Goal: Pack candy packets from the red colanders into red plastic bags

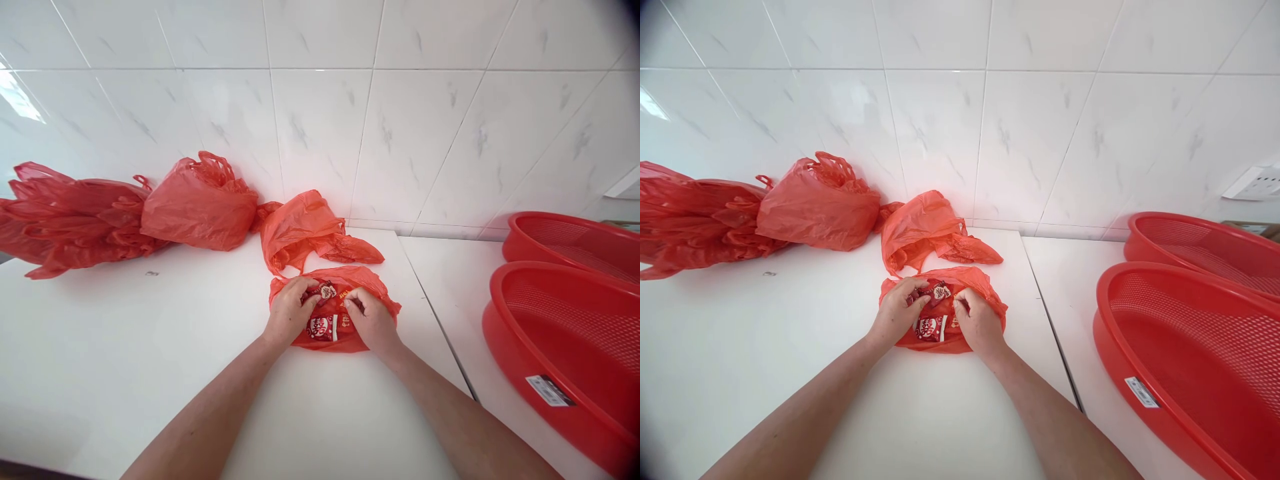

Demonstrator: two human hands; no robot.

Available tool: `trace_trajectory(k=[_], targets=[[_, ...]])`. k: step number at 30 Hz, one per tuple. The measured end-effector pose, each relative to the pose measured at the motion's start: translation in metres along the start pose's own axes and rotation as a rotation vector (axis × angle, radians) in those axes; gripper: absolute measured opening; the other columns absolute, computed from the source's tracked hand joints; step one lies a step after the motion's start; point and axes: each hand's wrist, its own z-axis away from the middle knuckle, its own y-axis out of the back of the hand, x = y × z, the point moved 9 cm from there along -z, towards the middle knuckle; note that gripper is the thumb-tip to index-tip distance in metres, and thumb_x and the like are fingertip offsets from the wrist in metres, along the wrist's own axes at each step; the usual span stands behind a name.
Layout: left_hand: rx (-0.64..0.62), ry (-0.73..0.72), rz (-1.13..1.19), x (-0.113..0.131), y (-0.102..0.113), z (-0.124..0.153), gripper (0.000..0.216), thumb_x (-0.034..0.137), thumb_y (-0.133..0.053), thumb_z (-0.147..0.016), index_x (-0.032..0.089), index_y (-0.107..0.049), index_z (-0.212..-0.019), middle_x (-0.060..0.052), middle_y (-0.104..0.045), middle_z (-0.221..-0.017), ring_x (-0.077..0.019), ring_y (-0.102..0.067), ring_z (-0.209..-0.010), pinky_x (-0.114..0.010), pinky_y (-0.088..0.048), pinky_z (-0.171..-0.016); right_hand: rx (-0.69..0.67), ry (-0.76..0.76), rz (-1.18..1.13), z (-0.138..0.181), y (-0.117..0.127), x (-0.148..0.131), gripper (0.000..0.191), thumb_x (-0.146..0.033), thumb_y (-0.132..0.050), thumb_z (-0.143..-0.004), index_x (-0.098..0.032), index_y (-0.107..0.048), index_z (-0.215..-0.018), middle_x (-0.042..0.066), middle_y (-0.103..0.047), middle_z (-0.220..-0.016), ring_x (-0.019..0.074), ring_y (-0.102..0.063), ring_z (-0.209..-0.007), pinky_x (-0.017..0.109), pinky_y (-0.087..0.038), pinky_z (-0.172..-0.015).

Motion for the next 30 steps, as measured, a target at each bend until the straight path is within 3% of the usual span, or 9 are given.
trace_trajectory(k=[4,9,16,20,26,30], targets=[[-0.138,-0.089,-0.056,0.013,-0.005,0.001,0.008,0.025,-0.058,-0.082,0.023,-0.064,-0.086,0.000,-0.067,-0.087,-0.0164,-0.061,-0.081,-0.029,-0.048,-0.073,-0.123,0.003,0.141,0.001,-0.011,-0.002,0.015,-0.029,-0.049,-0.083,-0.023,-0.051,-0.070,-0.004,-0.060,-0.067,0.0132,-0.056,-0.060,0.024,-0.040,-0.053],[-0.414,-0.218,-0.137,0.027,-0.027,0.011,0.013,0.029,-0.072,-0.068,0.023,-0.066,-0.078,0.001,-0.063,-0.075,-0.0174,-0.057,-0.075,-0.027,-0.043,-0.064,-0.218,0.063,0.303,0.004,-0.019,-0.006,0.007,-0.017,-0.053,-0.074,-0.023,-0.057,-0.075,-0.002,-0.063,-0.084,0.0126,-0.057,-0.070,0.022,-0.035,-0.051],[-0.473,-0.109,-0.049,0.015,-0.034,0.011,0.013,0.028,-0.068,-0.072,0.021,-0.061,-0.065,0.002,-0.061,-0.070,-0.0152,-0.056,-0.070,-0.025,-0.042,-0.058,-0.233,0.139,0.408,0.008,-0.024,-0.004,0.014,-0.019,-0.057,-0.071,-0.024,-0.058,-0.084,0.000,-0.061,-0.093,0.0128,-0.054,-0.069,0.022,-0.030,-0.047],[-0.410,-0.088,-0.019,0.011,-0.030,0.008,0.013,0.022,-0.064,-0.075,0.021,-0.060,-0.064,0.002,-0.061,-0.072,-0.0136,-0.056,-0.069,-0.024,-0.044,-0.059,-0.220,0.168,0.445,0.008,-0.026,-0.003,0.016,-0.019,-0.058,-0.070,-0.024,-0.058,-0.086,0.001,-0.060,-0.091,0.0134,-0.054,-0.067,0.022,-0.028,-0.046],[-0.056,0.036,-0.023,0.002,0.000,-0.001,0.012,0.028,-0.059,-0.082,0.021,-0.061,-0.072,0.001,-0.061,-0.077,-0.0135,-0.056,-0.072,-0.025,-0.045,-0.065,-0.215,0.191,0.495,0.007,-0.027,-0.004,0.016,-0.017,-0.055,-0.073,-0.023,-0.060,-0.087,0.001,-0.061,-0.087,0.0141,-0.055,-0.069,0.024,-0.031,-0.051],[-0.013,0.076,-0.012,-0.002,0.001,-0.001,0.013,0.026,-0.060,-0.081,0.020,-0.059,-0.070,0.001,-0.061,-0.077,-0.0134,-0.056,-0.071,-0.026,-0.045,-0.065,-0.167,0.162,0.497,0.004,-0.023,-0.005,0.010,-0.016,-0.051,-0.076,-0.022,-0.059,-0.078,0.000,-0.062,-0.083,0.0127,-0.053,-0.065,0.024,-0.030,-0.051]])
